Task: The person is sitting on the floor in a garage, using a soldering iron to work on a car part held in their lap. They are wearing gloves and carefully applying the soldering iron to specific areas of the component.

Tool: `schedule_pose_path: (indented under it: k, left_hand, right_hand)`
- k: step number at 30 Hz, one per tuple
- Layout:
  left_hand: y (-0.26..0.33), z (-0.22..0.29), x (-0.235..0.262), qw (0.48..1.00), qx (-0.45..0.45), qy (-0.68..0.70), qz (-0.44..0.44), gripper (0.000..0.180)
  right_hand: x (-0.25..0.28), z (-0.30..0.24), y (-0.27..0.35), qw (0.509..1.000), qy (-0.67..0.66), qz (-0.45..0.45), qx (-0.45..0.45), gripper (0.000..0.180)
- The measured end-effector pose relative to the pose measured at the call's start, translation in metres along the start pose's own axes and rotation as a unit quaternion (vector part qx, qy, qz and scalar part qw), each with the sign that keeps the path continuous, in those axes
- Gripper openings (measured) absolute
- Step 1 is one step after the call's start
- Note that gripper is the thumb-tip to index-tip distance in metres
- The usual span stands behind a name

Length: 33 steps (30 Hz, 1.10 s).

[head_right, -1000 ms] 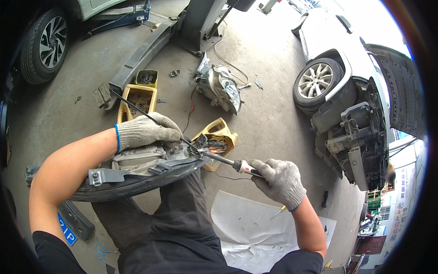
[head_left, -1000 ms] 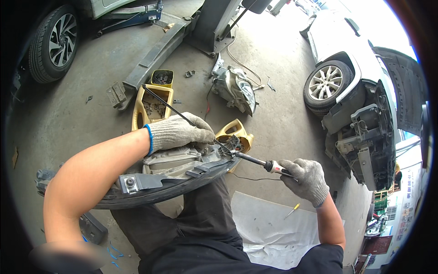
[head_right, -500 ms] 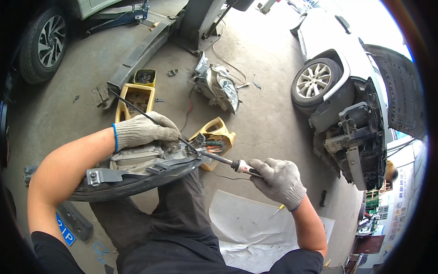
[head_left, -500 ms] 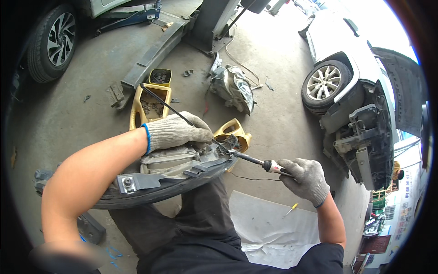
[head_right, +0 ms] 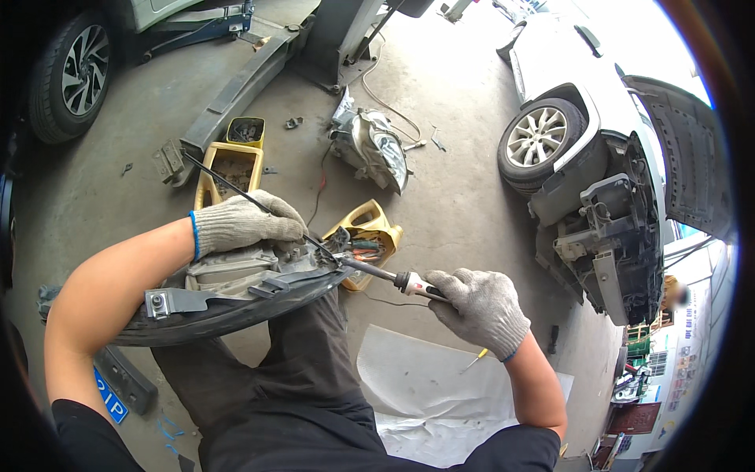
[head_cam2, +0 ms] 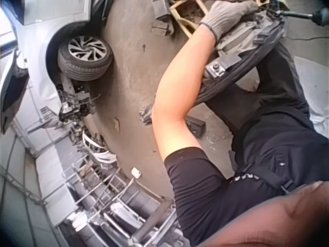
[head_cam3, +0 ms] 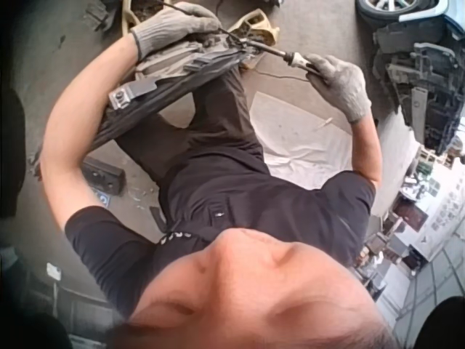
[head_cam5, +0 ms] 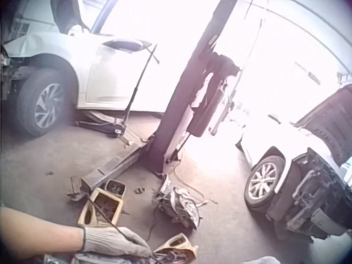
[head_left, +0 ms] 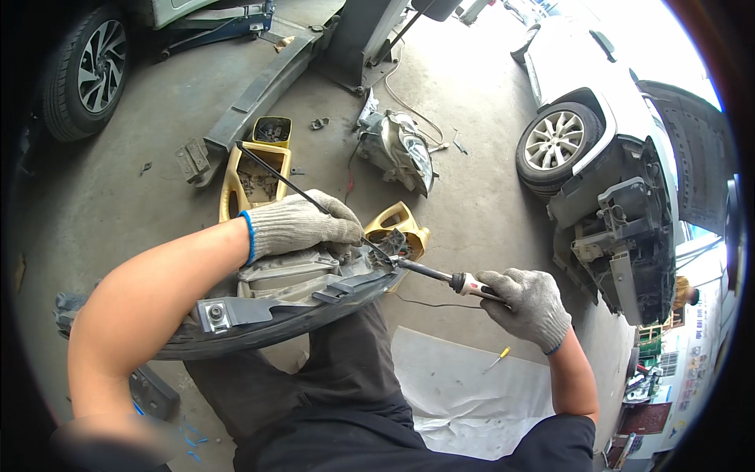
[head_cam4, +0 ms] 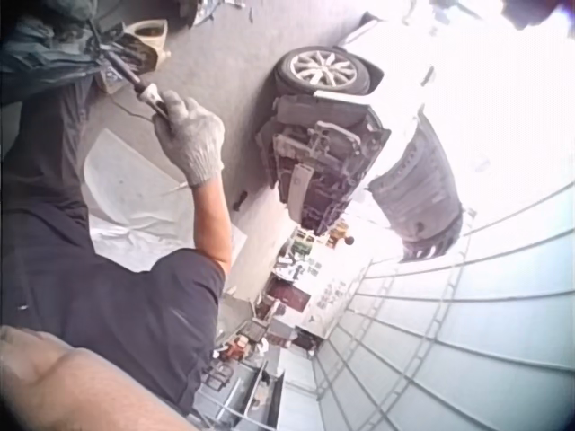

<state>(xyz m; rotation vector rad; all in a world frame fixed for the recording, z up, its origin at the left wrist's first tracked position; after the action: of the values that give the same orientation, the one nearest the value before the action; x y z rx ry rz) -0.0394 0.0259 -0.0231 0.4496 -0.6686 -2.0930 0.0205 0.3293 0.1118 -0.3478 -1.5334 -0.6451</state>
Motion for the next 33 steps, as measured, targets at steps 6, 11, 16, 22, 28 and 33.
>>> schedule_pose_path:
  k: [6, 11, 16, 22, 28, 33]
  left_hand:
    - [-0.0007, -0.0002, 0.0000, 1.000, -0.005, -0.010, 0.003, 0.030]
    - [-0.0015, 0.0019, -0.0007, 1.000, -0.006, -0.021, 0.005, 0.030]
    - [0.0002, 0.0004, 0.0001, 1.000, -0.003, -0.007, 0.002, 0.030]
    - [0.0019, 0.0021, 0.0007, 1.000, -0.007, -0.018, 0.005, 0.032]
    - [0.0018, 0.0028, 0.0009, 1.000, -0.006, -0.021, 0.001, 0.033]
    - [-0.0019, 0.0005, 0.0005, 1.000, -0.005, -0.013, -0.006, 0.031]
  right_hand:
    - [0.0042, 0.0000, -0.0020, 1.000, -0.002, -0.010, 0.000, 0.041]
    - [0.0055, 0.0010, -0.0017, 1.000, 0.002, -0.013, 0.000, 0.041]
    - [0.0058, 0.0003, -0.0031, 1.000, 0.007, -0.012, 0.006, 0.041]
    - [0.0076, -0.0002, -0.0032, 1.000, 0.004, -0.016, 0.002, 0.040]
    - [0.0049, 0.0005, -0.0005, 1.000, -0.002, -0.019, 0.000, 0.040]
    - [0.0013, 0.0032, 0.0010, 1.000, -0.019, -0.012, 0.000, 0.039]
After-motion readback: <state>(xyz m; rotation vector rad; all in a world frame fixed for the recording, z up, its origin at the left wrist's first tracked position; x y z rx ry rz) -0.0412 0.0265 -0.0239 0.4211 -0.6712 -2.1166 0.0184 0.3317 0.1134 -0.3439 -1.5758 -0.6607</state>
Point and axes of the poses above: each hand's wrist, its own y-axis away from the middle knuckle, its own x-axis out of the back of the hand, z = x × y, the point moved 6 cm from there along -y, towards the middle knuckle, and after that the axes turned 14 degrees about x, right-handed, at the moved point
